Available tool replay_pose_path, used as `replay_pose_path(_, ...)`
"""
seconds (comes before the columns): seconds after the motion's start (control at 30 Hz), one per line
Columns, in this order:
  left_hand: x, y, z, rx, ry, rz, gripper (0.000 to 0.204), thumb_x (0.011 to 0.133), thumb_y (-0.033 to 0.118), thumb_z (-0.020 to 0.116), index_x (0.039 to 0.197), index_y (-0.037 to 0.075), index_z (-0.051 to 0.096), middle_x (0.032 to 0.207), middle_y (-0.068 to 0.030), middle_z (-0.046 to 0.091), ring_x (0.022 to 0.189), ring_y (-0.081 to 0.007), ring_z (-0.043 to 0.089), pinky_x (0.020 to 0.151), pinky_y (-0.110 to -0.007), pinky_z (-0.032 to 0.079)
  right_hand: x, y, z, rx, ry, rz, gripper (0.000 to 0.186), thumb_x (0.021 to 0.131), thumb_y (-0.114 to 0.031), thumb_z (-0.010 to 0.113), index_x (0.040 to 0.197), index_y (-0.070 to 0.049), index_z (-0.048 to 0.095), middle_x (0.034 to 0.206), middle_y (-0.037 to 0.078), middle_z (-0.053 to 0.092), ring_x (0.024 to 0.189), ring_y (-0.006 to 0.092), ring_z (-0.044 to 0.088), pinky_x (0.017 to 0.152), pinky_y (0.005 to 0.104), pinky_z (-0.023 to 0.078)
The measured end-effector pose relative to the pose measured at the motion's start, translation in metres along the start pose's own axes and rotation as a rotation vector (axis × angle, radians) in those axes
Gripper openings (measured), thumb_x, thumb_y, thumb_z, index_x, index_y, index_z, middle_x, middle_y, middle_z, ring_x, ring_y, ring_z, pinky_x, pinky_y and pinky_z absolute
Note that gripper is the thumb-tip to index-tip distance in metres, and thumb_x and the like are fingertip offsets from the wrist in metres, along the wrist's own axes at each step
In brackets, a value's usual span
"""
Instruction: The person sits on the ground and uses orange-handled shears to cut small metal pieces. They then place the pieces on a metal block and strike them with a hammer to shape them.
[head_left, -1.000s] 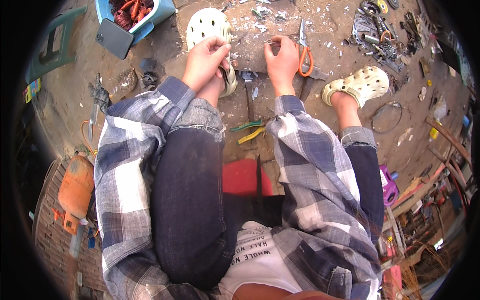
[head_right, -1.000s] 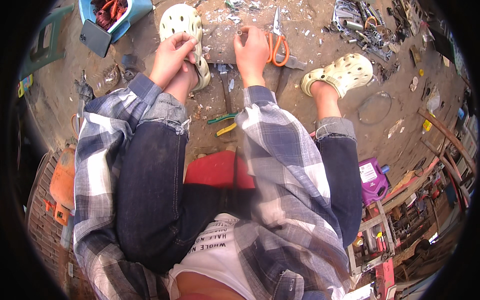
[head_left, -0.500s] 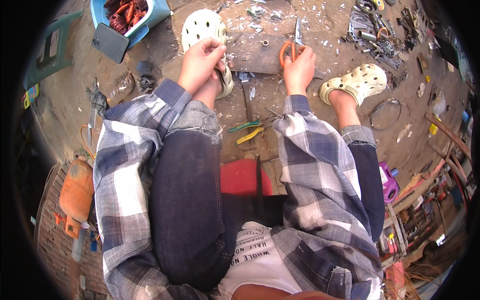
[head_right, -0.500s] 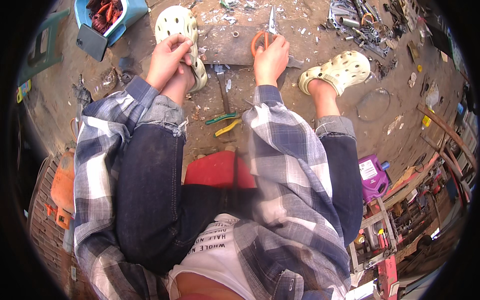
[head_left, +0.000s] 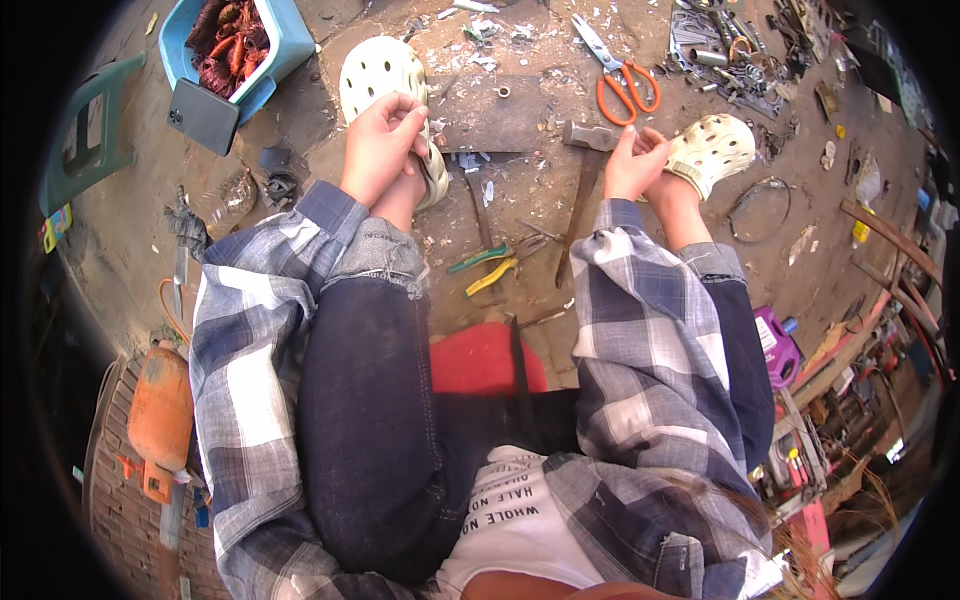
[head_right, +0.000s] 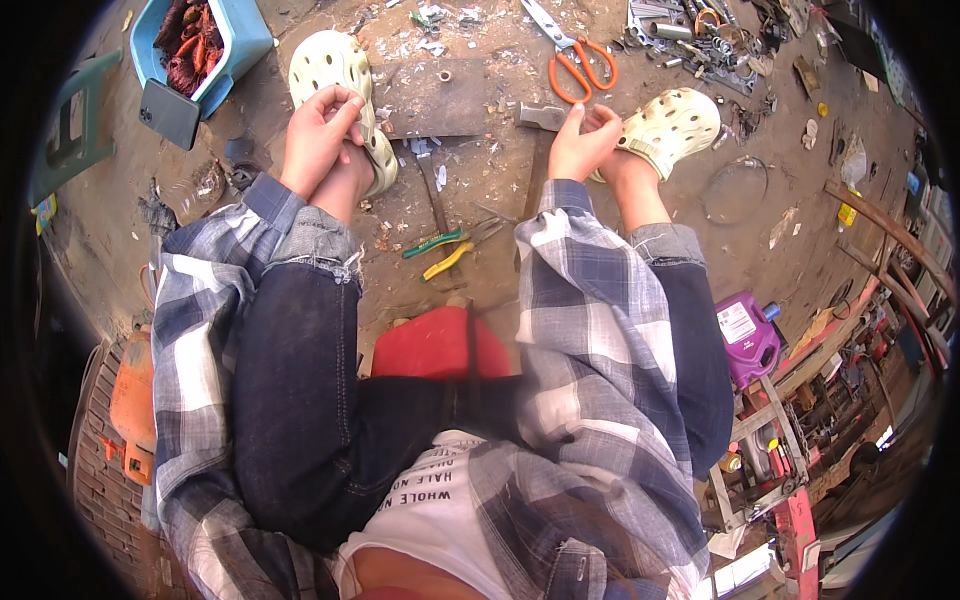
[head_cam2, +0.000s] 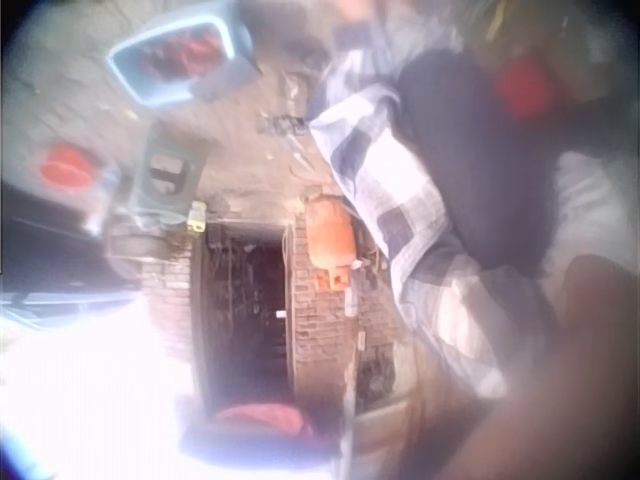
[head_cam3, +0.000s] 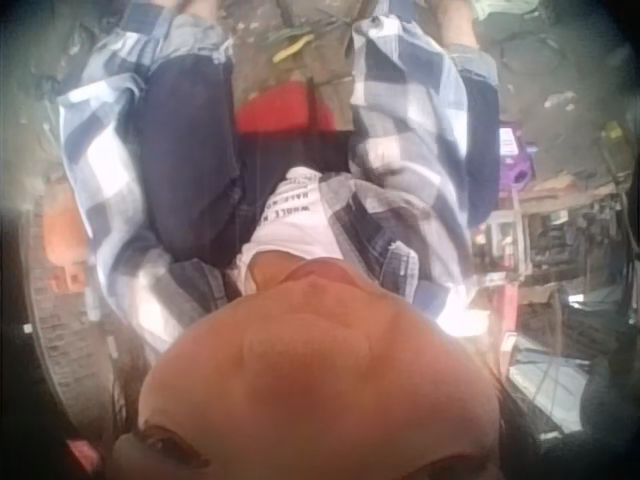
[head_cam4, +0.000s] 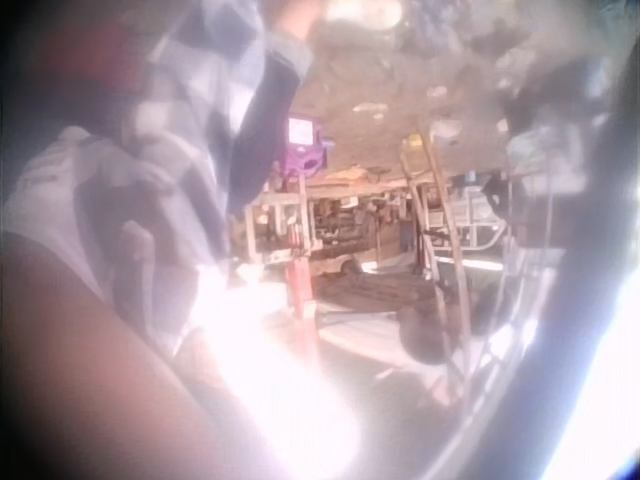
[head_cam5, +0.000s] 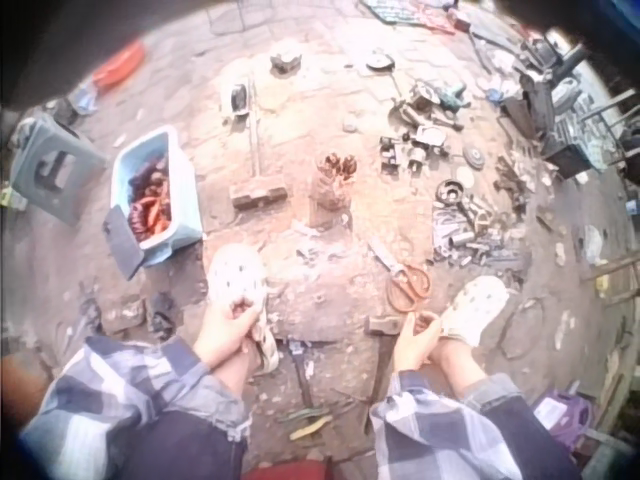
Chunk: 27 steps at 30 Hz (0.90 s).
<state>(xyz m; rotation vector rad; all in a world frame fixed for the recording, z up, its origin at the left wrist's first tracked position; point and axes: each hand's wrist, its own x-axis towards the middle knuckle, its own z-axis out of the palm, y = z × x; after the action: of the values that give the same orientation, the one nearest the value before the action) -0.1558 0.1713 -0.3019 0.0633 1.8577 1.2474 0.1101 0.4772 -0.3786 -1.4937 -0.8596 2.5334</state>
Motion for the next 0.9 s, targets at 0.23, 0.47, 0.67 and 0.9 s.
replay_pose_path(0.23,-0.005,-0.008,-0.001,0.244,-0.035,0.441,0.006,0.088,0.005,0.059,0.091,0.000,0.059,0.067,-0.0033,0.060,0.058,-0.0087,0.059,0.052,-0.024,0.045,-0.023,-0.019,0.025,0.335,0.163,0.120,0.064,0.088,-0.051,0.043,0.134,-0.008,0.036,0.139,0.014,0.034,0.129,0.0231,0.030,0.105,0.0346,0.029)
replay_pose_path(0.47,0.002,-0.014,-0.004,0.526,0.029,0.763,0.011,0.083,0.006,0.063,0.093,0.003,0.061,0.078,-0.0089,0.063,0.065,-0.0190,0.062,0.060,-0.028,0.050,-0.060,0.001,0.068,0.006,0.111,0.040,0.060,0.088,-0.050,0.044,0.129,-0.007,0.039,0.132,0.013,0.037,0.122,0.0229,0.033,0.100,0.0345,0.031)
replay_pose_path(0.67,0.010,-0.014,0.000,0.739,-0.090,1.007,0.011,0.080,0.009,0.063,0.091,0.007,0.061,0.079,-0.0100,0.064,0.067,-0.0288,0.063,0.059,-0.034,0.051,-0.100,0.061,0.130,-0.362,0.029,0.046,0.057,0.088,-0.049,0.046,0.125,-0.006,0.040,0.126,0.013,0.040,0.116,0.0228,0.036,0.096,0.0345,0.033)
replay_pose_path(0.9,0.013,-0.016,-0.002,0.703,-0.009,0.992,0.010,0.081,0.011,0.062,0.088,0.007,0.057,0.074,-0.0109,0.061,0.064,-0.0306,0.061,0.055,-0.038,0.049,-0.109,0.080,0.175,-0.768,-0.169,-0.087,0.054,0.088,-0.048,0.047,0.120,-0.005,0.043,0.119,0.013,0.043,0.108,0.0225,0.039,0.091,0.0344,0.035)
